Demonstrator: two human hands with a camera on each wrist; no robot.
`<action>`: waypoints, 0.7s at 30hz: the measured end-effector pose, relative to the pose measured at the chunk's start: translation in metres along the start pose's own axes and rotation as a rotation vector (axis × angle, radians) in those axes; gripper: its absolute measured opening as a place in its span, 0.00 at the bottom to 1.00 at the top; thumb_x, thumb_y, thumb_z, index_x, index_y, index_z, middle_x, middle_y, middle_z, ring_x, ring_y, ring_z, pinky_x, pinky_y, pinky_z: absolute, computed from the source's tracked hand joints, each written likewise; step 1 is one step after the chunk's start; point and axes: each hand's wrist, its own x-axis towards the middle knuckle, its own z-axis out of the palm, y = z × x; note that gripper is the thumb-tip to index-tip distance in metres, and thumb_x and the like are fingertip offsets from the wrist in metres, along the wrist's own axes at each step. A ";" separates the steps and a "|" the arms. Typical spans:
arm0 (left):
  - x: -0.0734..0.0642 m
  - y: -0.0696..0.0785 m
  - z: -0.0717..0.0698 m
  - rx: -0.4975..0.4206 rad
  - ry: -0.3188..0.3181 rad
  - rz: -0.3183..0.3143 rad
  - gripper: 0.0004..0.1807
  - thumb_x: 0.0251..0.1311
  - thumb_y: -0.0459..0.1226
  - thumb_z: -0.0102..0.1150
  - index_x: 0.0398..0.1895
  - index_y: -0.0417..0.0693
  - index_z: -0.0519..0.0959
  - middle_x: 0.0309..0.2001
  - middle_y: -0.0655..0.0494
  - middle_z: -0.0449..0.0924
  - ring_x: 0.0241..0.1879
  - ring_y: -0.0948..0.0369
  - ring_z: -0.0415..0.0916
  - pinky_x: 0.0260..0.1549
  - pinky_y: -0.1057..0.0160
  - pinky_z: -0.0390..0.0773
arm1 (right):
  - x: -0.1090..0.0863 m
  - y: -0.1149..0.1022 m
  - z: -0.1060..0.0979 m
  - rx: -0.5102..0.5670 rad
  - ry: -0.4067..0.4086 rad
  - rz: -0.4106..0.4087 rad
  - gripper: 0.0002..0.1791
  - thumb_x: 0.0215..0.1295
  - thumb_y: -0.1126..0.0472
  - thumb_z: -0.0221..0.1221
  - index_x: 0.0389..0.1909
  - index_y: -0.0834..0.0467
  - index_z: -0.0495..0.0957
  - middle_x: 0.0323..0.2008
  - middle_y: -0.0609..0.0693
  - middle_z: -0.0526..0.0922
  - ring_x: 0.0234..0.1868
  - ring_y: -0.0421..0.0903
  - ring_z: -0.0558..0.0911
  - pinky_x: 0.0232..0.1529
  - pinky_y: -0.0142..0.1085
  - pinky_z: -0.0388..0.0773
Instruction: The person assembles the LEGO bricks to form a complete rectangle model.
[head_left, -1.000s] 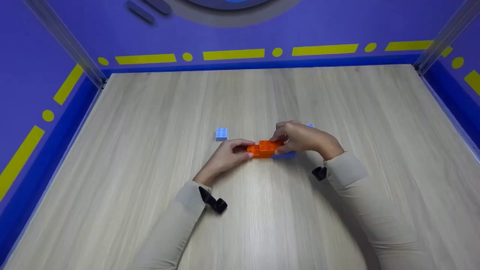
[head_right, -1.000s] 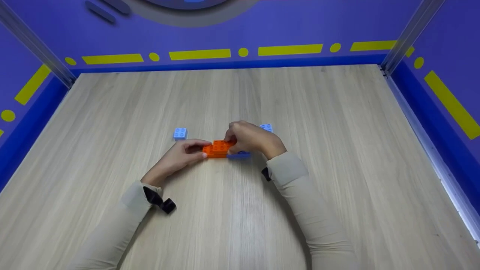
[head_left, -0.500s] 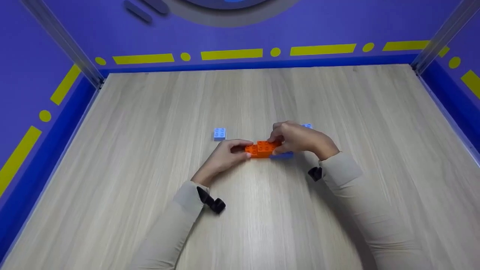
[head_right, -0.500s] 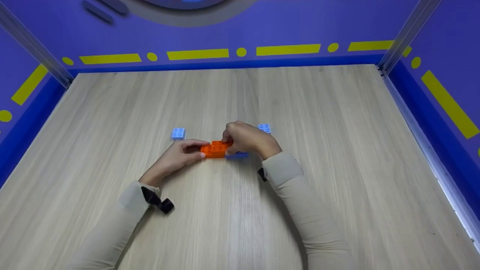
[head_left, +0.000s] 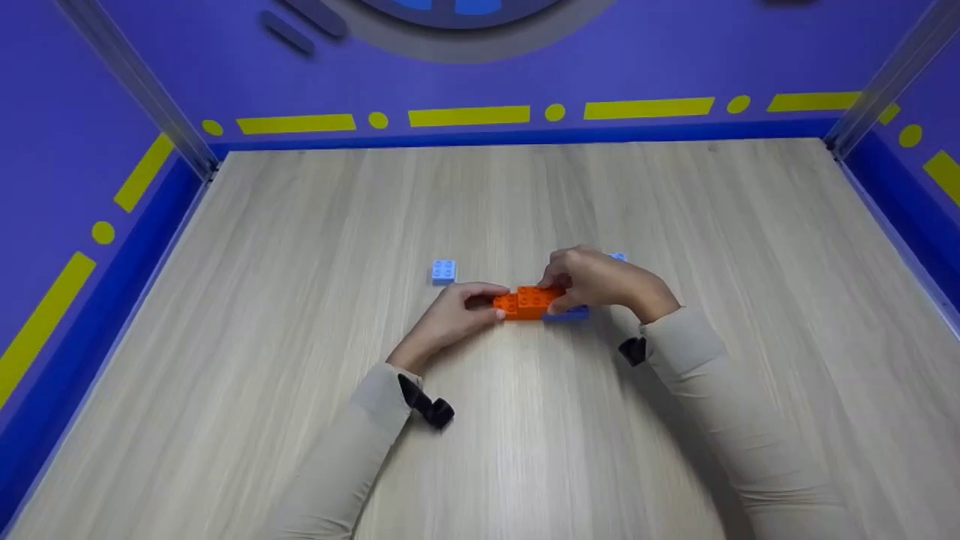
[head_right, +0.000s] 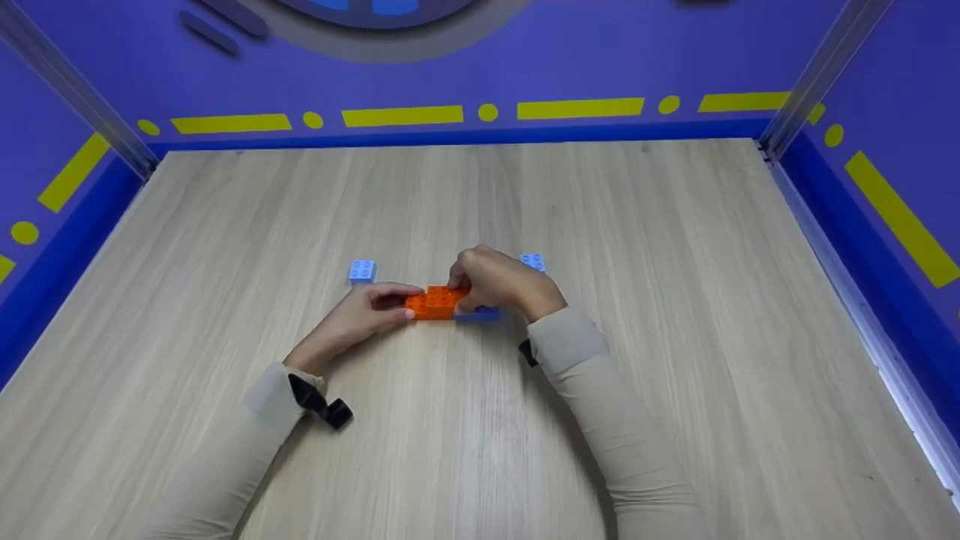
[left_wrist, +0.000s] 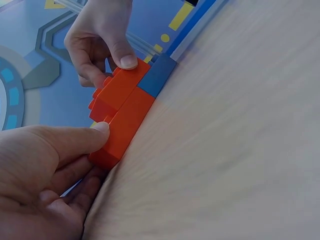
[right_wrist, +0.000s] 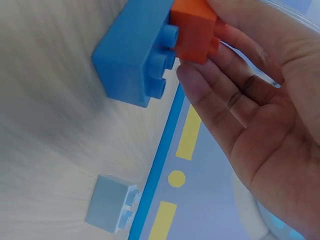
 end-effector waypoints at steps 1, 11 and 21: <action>0.001 0.000 0.000 -0.002 -0.002 0.005 0.19 0.59 0.36 0.64 0.55 0.51 0.80 0.58 0.54 0.78 0.62 0.57 0.71 0.64 0.57 0.68 | 0.000 0.001 0.000 -0.001 -0.001 -0.001 0.16 0.50 0.59 0.72 0.41 0.60 0.85 0.34 0.51 0.81 0.34 0.45 0.76 0.38 0.37 0.76; 0.003 0.001 0.003 -0.017 -0.013 0.027 0.19 0.58 0.35 0.63 0.55 0.49 0.80 0.58 0.53 0.78 0.60 0.57 0.72 0.62 0.58 0.69 | -0.002 0.004 -0.001 0.013 -0.018 -0.003 0.16 0.52 0.58 0.71 0.41 0.60 0.84 0.37 0.51 0.82 0.36 0.45 0.76 0.41 0.38 0.78; 0.000 0.004 -0.001 -0.009 -0.014 0.018 0.20 0.59 0.34 0.63 0.55 0.48 0.79 0.59 0.51 0.78 0.61 0.56 0.71 0.63 0.57 0.69 | 0.000 0.004 0.000 0.024 -0.024 0.000 0.16 0.53 0.57 0.71 0.42 0.58 0.84 0.38 0.50 0.81 0.38 0.46 0.76 0.43 0.38 0.78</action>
